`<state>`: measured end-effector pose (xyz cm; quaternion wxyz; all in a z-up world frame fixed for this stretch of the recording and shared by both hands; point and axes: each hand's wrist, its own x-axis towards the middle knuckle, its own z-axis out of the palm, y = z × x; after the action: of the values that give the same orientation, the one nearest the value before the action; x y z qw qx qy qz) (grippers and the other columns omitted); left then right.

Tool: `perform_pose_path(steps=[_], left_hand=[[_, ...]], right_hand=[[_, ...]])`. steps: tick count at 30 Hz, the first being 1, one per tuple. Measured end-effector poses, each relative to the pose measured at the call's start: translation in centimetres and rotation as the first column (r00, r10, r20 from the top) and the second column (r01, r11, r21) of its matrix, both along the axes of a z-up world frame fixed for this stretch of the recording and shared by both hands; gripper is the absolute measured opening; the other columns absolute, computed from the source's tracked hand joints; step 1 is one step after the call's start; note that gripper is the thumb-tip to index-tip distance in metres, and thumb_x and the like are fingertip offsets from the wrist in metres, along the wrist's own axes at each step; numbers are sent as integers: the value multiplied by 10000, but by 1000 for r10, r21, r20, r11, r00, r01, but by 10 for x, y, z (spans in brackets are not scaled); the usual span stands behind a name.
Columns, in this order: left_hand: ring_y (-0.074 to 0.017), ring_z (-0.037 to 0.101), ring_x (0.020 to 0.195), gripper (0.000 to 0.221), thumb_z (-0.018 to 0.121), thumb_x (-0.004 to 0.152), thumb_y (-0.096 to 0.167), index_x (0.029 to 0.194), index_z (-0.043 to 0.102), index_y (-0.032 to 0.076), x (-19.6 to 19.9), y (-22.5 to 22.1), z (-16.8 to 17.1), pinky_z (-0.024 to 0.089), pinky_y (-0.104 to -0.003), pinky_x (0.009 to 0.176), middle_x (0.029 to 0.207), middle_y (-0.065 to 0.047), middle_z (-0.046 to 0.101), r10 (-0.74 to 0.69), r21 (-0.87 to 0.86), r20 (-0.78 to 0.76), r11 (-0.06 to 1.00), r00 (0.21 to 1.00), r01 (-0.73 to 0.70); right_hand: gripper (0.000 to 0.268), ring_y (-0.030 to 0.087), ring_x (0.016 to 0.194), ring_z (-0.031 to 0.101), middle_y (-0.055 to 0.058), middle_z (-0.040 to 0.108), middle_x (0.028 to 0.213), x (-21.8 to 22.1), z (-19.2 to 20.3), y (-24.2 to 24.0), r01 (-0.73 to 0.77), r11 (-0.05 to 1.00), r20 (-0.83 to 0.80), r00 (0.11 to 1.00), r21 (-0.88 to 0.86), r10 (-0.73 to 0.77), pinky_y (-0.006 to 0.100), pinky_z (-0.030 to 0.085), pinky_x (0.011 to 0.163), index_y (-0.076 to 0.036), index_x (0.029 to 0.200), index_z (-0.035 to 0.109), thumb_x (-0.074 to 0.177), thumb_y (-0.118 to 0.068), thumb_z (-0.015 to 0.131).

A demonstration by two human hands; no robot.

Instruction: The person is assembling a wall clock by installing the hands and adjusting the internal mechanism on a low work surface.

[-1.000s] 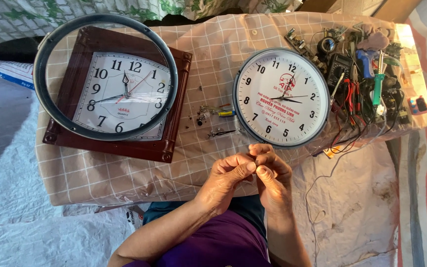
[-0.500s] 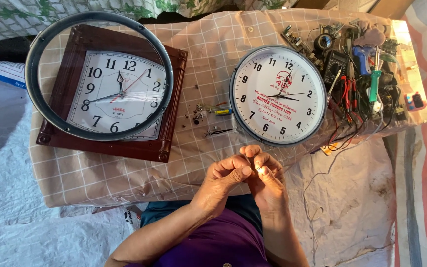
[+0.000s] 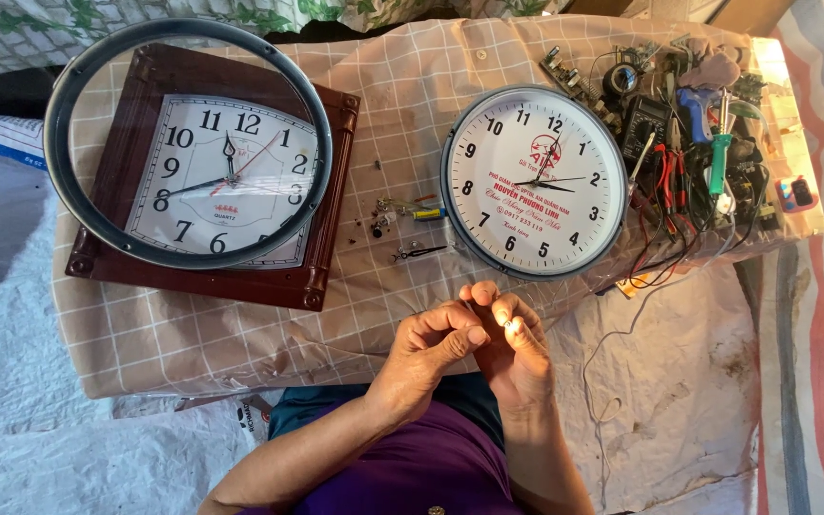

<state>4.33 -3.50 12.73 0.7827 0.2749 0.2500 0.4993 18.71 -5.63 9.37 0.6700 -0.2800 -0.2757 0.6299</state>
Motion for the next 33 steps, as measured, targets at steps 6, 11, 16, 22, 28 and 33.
perform_pose_path(steps=[6,11,16,22,28,33], left_hand=[[-115,509,777,173,774,920,81,794,709,-20,-5,-1,-1,447,-250,746,750,-78,576,10,45,-23,999,1000,-9],[-101,547,870,96,704,972,93,934,701,6,-12,-2,-3,477,-250,839,956,-6,585,-172,70,47,983,984,169],[-109,561,908,83,703,973,86,938,698,10,-11,-5,-2,490,-261,883,984,-11,587,-177,86,71,982,982,171],[-114,551,939,76,705,970,90,930,694,26,-10,-7,-4,466,-283,934,992,-9,583,-181,110,52,979,982,174],[-104,555,906,72,703,973,84,937,692,23,-7,-8,-11,474,-257,881,983,-13,592,-180,137,30,975,983,174],[-145,645,784,175,793,930,184,938,770,10,-11,1,-40,550,-236,655,885,-127,723,42,257,-317,966,947,43]], right_hand=[[254,328,1332,505,98,506,1162,1,6,-1,-34,999,-56,998,-14,33,406,434,1057,-129,889,467,985,-279,649],[172,300,1335,423,73,538,1221,1,13,-4,-107,994,-98,990,-7,106,424,341,1136,-131,924,570,960,-217,713],[134,292,1325,430,63,540,1209,3,14,-6,-110,994,-113,988,-4,109,424,338,1140,-131,930,586,972,-206,688],[103,293,1323,426,59,541,1203,5,11,-9,-108,994,-131,986,-13,105,425,340,1139,-126,936,605,971,-193,674],[86,279,1314,470,67,587,1208,4,10,-10,-53,999,-40,998,-9,52,423,380,1125,-107,950,623,986,-175,662],[173,218,1118,592,101,601,1050,-9,4,10,218,974,539,813,68,-220,321,434,1007,-70,820,537,979,-87,603]])
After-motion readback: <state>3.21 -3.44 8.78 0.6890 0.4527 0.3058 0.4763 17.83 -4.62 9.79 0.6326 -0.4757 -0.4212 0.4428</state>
